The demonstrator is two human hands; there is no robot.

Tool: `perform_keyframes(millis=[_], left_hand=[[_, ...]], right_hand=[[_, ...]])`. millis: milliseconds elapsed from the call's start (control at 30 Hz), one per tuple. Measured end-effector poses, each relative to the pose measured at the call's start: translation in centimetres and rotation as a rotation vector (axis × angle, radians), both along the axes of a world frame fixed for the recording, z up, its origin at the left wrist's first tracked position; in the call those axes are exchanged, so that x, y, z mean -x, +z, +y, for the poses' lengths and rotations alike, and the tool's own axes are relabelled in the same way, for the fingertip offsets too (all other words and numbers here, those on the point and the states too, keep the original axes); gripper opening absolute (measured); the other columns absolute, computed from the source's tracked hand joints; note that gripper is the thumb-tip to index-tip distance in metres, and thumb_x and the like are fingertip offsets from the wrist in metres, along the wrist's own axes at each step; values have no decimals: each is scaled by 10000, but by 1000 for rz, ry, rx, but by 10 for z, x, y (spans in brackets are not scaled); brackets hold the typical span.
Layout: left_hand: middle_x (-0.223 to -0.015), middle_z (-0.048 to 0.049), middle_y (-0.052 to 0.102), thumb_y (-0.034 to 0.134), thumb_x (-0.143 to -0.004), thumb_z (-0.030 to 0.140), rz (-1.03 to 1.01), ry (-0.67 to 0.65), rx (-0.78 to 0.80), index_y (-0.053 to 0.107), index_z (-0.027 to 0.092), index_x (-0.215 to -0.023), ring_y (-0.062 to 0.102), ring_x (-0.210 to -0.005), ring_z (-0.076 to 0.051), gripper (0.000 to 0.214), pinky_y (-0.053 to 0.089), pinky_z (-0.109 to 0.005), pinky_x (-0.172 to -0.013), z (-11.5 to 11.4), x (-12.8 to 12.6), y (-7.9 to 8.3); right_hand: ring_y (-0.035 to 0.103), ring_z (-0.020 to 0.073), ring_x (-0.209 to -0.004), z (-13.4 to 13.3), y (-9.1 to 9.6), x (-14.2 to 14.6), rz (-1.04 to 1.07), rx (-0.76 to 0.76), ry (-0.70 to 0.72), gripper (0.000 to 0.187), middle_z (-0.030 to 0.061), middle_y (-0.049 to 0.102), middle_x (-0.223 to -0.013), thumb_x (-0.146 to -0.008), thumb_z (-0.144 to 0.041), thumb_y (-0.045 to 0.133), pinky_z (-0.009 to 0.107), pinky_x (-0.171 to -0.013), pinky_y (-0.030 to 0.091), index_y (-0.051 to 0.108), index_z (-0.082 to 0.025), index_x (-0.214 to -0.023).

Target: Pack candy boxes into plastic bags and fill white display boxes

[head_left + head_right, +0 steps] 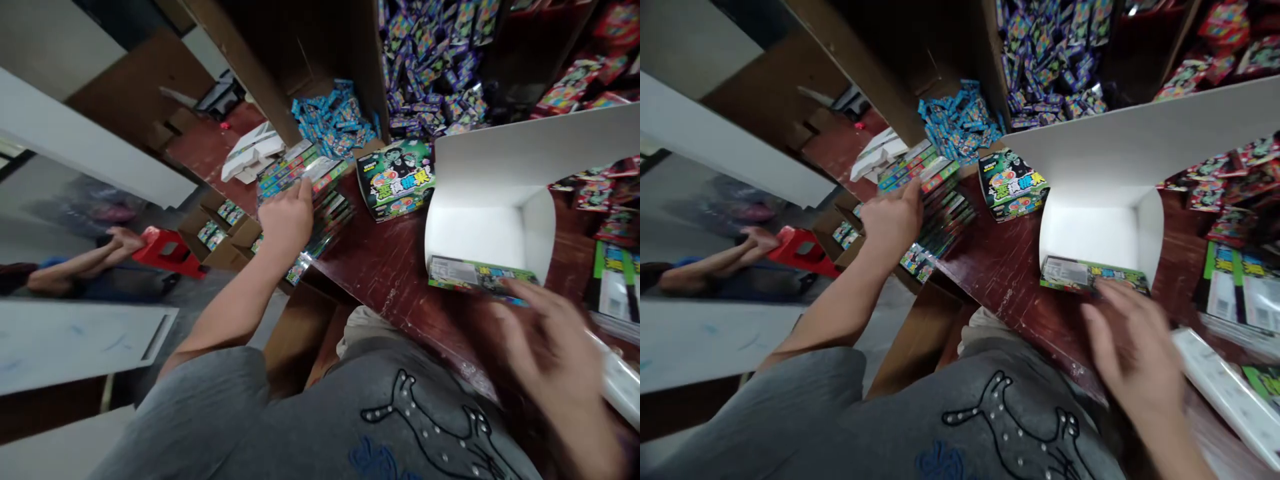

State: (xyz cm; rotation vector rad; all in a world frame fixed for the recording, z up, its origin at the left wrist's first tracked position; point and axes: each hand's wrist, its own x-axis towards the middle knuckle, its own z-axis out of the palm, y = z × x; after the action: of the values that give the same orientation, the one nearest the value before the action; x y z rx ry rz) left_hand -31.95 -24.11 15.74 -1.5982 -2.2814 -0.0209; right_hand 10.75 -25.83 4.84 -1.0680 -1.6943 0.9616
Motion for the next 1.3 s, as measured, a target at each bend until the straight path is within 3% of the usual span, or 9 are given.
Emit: perform_keyframes(millis=[133,200,333,467,600,700,867,1033,1300], left_hand=[[-1435,-152,770,503,-1096,196,35,-479,-42,655,188,-1519,779,-1262,-329,450,633,-423,-947,-54,-93,1],[-1462,-151,754,555,-1090,185,-15,-682,-8,639,173,-1531,795,-1233,-311,450,652,-383,-892,-73,-129,-5],[-1397,-152,787,703,-1069,381,-316,-896,17,682,166,-1421,814,-1156,-300,412,669,-400,-935,-68,-165,-32],[-1595,-151,643,807,-984,458,-1018,-798,-79,525,273,-1578,711,-1358,-331,683,643,-476,-1067,-30,-180,-82],[-1441,-123,725,744,-998,383,-1692,-802,227,327,322,-1676,788,-1159,-270,798,680,-408,-922,-8,-210,-133],[-1266,-75,773,793,-935,295,-1853,-823,417,407,294,-1588,797,-1058,-223,758,668,-341,-880,-7,-227,-151],[-1191,-69,789,744,-981,307,-1730,-830,463,664,221,-1198,766,-1072,-194,247,620,-308,-906,-6,-239,-154],[-1192,-64,805,717,-1002,313,-1672,-741,338,694,221,-1160,761,-1121,-191,185,592,-342,-999,1,-255,-144],[-892,-23,810,762,-925,333,-1514,-686,502,758,183,-880,706,-785,-147,157,555,-277,-732,22,-274,-116]], right_hand=[[797,241,-1050,-3,8,110,392,268,206,602,119,678,-1496,-1031,-540,697,502,-956,697,453,-406,-1565],[752,184,-940,0,5,127,473,283,97,538,72,720,-1261,-1019,-605,697,370,-820,683,477,-363,-1446],[702,183,-887,1,-8,87,422,252,-100,583,8,686,-1035,-1008,-521,751,336,-762,632,420,-387,-1468],[671,188,-773,-14,-22,23,334,267,-163,680,-9,696,-942,-1003,-489,755,356,-722,610,408,-420,-1583],[705,196,-870,-29,-35,-18,356,371,-110,749,-15,762,-1027,-964,-492,795,353,-780,629,433,-450,-1618],[695,180,-795,-36,-44,-40,374,498,-84,680,-43,748,-950,-917,-501,846,320,-701,633,534,-436,-1518],[720,150,-863,-49,-48,-55,338,489,-254,201,-20,775,-996,-954,-459,834,299,-807,642,759,-316,-1073],[763,181,-1188,-51,-40,-58,304,309,-302,292,0,820,-1267,-979,-353,825,389,-1123,596,764,-349,-1265],[752,185,-807,-28,-17,-75,206,553,-302,210,21,843,-938,-881,-449,910,373,-819,651,834,-258,-922]])
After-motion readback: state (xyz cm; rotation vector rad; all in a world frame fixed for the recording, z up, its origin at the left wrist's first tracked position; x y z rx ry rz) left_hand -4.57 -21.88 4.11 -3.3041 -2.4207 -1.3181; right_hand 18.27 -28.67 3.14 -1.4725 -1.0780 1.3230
